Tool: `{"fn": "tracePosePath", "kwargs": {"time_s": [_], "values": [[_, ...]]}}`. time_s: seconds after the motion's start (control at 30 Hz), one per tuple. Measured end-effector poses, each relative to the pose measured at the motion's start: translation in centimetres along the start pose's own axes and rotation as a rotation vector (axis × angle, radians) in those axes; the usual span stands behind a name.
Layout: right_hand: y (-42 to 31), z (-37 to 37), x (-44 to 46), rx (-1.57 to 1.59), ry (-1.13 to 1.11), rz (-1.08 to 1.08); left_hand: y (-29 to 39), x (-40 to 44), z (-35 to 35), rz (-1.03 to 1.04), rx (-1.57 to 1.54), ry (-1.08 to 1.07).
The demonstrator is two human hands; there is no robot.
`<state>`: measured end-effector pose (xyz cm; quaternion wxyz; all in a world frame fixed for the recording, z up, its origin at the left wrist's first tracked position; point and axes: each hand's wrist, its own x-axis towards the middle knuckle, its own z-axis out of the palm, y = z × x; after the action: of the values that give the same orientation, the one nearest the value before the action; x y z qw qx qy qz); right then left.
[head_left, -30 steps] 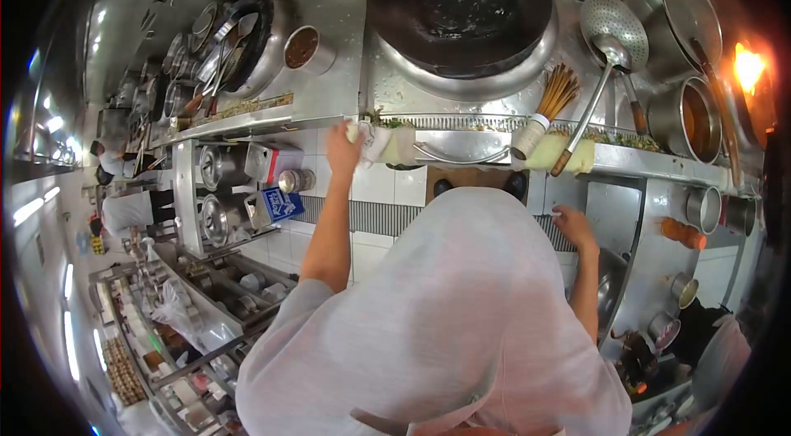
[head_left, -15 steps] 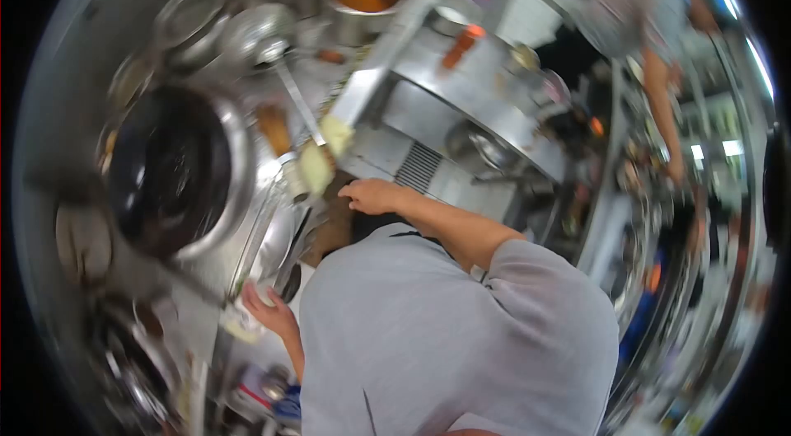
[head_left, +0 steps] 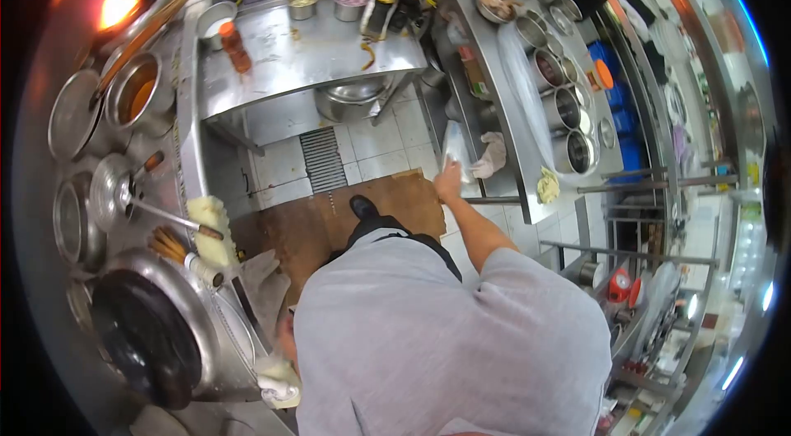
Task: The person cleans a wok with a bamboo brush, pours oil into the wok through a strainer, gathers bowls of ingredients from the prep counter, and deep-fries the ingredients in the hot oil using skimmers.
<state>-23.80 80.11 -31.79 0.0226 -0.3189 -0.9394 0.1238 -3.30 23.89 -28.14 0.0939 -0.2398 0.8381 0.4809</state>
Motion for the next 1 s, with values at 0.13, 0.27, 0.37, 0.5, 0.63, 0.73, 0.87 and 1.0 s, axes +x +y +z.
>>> {"fn": "tracePosePath", "kwargs": {"time_s": [0.13, 0.27, 0.37, 0.5, 0.63, 0.73, 0.87, 1.0], "values": [[9.8, -10.4, 4.4, -0.200, 0.467, 0.043, -5.4, -1.6, 5.9, -0.180, -0.043, -0.159], [19.7, -17.0, 3.9, -0.402, 0.533, 0.608, -8.3, -3.6, 8.9, -0.330, -0.043, -0.247], [27.9, -13.2, 2.9, -0.569, 0.368, 0.465, -10.2, -4.8, 10.4, -0.335, 0.006, -0.219], [24.4, -15.0, 0.8, -0.395, 0.158, 0.450, -14.5, -3.8, 13.1, -0.155, 0.323, -0.207], [16.4, -10.2, 2.4, 0.159, -0.108, -0.277, 3.3, 0.3, 10.9, -0.369, -0.406, 0.083], [4.5, -1.2, 5.5, 0.300, -0.666, -0.551, 4.9, 2.5, 10.1, -0.336, -0.399, 0.056], [-16.2, 5.5, 2.9, 0.341, -0.774, -0.869, 2.4, 0.3, 8.9, -0.181, -0.199, 0.079], [-32.6, 5.1, -0.8, 0.433, -0.748, -1.215, -2.0, -5.8, 8.6, -0.481, -0.434, 0.296]]}}
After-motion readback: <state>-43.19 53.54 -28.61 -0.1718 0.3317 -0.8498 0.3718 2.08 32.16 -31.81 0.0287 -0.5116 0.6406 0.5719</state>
